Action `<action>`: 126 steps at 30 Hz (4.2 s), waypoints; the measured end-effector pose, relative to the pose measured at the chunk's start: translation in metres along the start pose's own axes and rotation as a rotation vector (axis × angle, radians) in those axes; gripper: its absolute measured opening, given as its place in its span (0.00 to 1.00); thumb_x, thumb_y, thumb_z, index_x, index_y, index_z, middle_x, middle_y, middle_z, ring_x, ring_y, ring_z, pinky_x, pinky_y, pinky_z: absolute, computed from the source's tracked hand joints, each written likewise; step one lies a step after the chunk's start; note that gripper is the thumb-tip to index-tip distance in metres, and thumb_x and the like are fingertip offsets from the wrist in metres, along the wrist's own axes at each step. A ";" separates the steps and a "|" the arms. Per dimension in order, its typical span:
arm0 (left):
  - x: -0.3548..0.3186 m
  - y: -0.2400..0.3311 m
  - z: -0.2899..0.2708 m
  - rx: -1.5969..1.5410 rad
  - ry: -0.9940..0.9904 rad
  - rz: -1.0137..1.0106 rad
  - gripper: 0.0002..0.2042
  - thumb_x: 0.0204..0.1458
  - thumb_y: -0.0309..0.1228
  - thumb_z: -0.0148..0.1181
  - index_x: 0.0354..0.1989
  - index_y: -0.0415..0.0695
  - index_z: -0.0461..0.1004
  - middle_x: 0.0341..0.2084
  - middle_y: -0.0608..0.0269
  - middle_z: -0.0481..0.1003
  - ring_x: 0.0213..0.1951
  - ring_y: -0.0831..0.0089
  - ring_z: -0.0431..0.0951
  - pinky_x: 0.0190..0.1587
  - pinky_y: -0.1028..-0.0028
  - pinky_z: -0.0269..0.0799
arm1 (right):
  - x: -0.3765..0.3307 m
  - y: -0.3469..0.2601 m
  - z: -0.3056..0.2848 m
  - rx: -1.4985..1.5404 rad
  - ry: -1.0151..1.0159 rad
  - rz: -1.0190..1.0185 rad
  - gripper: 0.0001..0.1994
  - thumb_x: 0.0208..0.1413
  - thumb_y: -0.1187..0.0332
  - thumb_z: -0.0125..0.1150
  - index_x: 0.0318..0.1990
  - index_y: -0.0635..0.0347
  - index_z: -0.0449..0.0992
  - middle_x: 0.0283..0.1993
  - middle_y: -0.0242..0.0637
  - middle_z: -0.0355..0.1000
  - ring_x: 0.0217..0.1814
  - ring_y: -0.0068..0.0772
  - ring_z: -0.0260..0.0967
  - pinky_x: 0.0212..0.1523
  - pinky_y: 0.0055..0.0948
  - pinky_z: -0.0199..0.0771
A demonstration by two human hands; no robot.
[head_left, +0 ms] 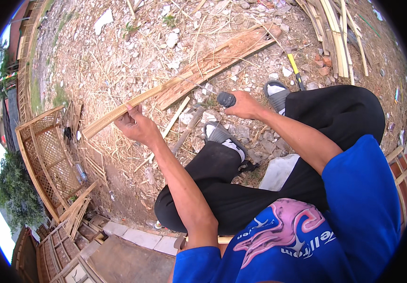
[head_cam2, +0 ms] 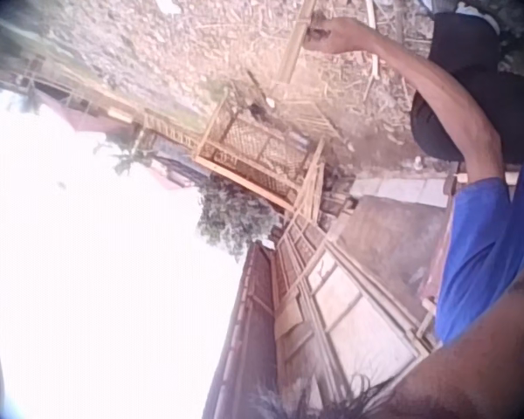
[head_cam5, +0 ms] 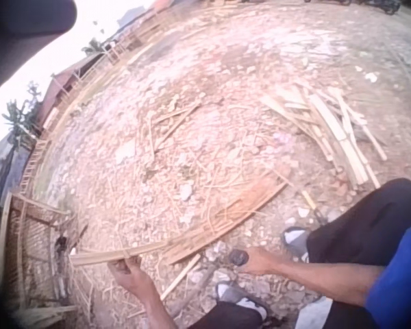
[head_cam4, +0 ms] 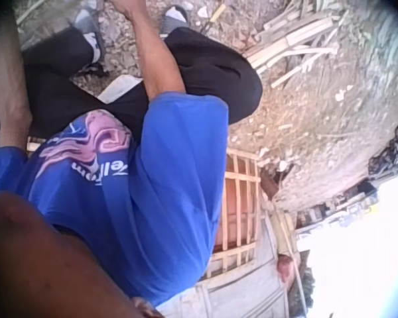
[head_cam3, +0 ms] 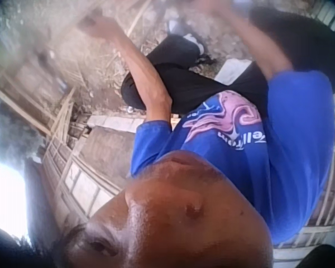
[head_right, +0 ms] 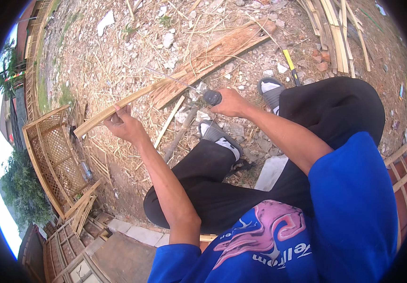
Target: The person scrapes and trims a bamboo strip using a blade, handles a bag of nails, and aligns wooden strips together over a board.
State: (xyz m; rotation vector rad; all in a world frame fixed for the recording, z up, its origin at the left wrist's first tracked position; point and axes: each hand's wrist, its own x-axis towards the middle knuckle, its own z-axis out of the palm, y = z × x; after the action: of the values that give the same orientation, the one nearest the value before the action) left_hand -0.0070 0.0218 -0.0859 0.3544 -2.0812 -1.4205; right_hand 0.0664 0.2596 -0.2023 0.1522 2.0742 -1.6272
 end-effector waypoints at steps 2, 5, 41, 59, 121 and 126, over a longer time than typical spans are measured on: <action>-0.001 0.002 0.001 0.043 0.008 -0.004 0.14 0.61 0.26 0.53 0.52 0.33 0.62 0.42 0.47 0.73 0.45 0.64 0.77 0.44 0.72 0.83 | -0.002 -0.002 0.004 -0.024 -0.057 0.070 0.21 0.38 0.60 0.66 0.41 0.62 0.78 0.36 0.48 0.78 0.38 0.44 0.75 0.43 0.35 0.74; 0.000 0.003 -0.002 0.047 0.020 0.010 0.14 0.61 0.26 0.52 0.52 0.33 0.61 0.43 0.46 0.72 0.46 0.63 0.77 0.45 0.71 0.84 | 0.001 0.005 0.013 -0.040 -0.085 0.031 0.21 0.37 0.59 0.66 0.40 0.62 0.78 0.36 0.49 0.78 0.39 0.46 0.76 0.43 0.36 0.74; -0.001 -0.008 -0.013 0.026 0.113 -0.081 0.14 0.62 0.24 0.49 0.53 0.33 0.58 0.43 0.47 0.69 0.43 0.64 0.76 0.44 0.68 0.84 | -0.006 -0.002 0.050 0.052 -0.123 0.056 0.17 0.38 0.64 0.64 0.36 0.65 0.77 0.33 0.52 0.77 0.37 0.49 0.75 0.41 0.37 0.74; -0.009 0.000 -0.001 -0.038 0.037 0.027 0.17 0.61 0.27 0.53 0.54 0.31 0.59 0.43 0.46 0.70 0.45 0.64 0.75 0.46 0.69 0.83 | 0.002 -0.063 0.034 -0.051 -0.059 -0.089 0.18 0.37 0.61 0.66 0.36 0.64 0.77 0.33 0.52 0.76 0.36 0.52 0.75 0.41 0.40 0.73; -0.017 0.010 0.019 0.058 -0.095 0.149 0.17 0.62 0.29 0.52 0.53 0.30 0.60 0.40 0.44 0.72 0.44 0.63 0.77 0.43 0.69 0.82 | 0.027 0.039 -0.002 -0.263 -0.006 0.221 0.21 0.35 0.57 0.66 0.33 0.66 0.79 0.37 0.58 0.76 0.41 0.54 0.76 0.44 0.41 0.75; -0.016 0.018 0.021 0.045 -0.140 0.093 0.22 0.62 0.28 0.52 0.58 0.30 0.54 0.45 0.41 0.69 0.50 0.59 0.75 0.49 0.64 0.82 | 0.020 0.064 -0.007 -0.220 0.035 0.142 0.22 0.35 0.55 0.66 0.34 0.66 0.79 0.39 0.56 0.77 0.42 0.54 0.75 0.45 0.41 0.75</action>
State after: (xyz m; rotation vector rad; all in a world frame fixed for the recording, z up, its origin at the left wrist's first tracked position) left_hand -0.0050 0.0531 -0.0804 0.1770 -2.2141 -1.3807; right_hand 0.0711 0.2802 -0.2666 0.2475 2.1988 -1.3124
